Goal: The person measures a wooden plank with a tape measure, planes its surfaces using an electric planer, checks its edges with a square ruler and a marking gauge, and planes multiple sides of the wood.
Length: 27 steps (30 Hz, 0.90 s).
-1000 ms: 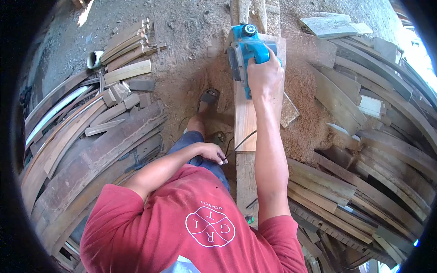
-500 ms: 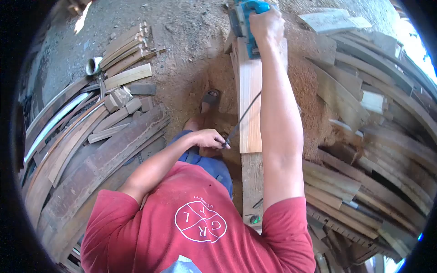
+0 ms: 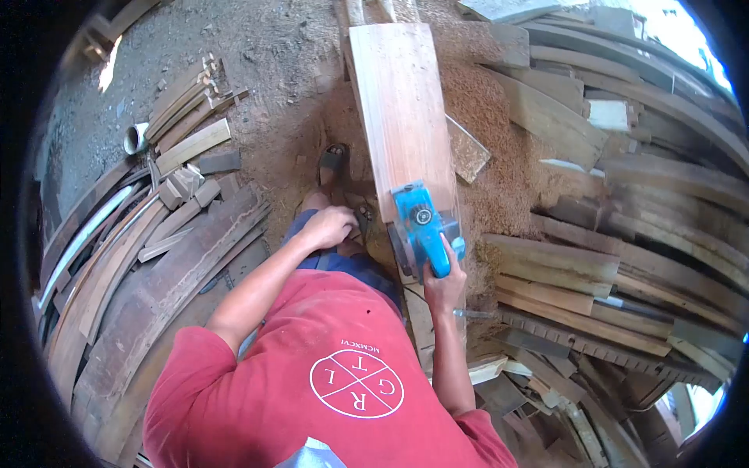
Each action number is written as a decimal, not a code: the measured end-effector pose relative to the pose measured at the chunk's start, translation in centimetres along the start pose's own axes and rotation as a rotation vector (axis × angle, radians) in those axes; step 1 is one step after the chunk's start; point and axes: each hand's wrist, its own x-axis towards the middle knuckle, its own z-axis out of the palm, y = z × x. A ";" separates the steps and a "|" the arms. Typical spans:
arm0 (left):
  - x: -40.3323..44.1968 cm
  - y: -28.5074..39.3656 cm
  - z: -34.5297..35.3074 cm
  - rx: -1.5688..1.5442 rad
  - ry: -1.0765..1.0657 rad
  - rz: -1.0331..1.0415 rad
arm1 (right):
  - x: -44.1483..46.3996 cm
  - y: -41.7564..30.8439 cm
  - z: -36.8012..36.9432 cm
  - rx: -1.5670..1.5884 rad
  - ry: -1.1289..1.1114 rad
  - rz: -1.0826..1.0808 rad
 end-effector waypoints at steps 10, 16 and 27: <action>4.1 12.3 -7.9 -0.316 0.604 0.300 | 4.8 -3.4 2.0 -0.098 0.098 -0.069; 11.7 9.6 -12.5 -0.147 0.375 0.516 | 8.5 -6.0 2.9 -0.124 0.086 -0.078; 11.7 13.3 -9.0 -0.232 0.906 0.006 | 10.9 -8.5 4.8 -0.135 0.113 -0.031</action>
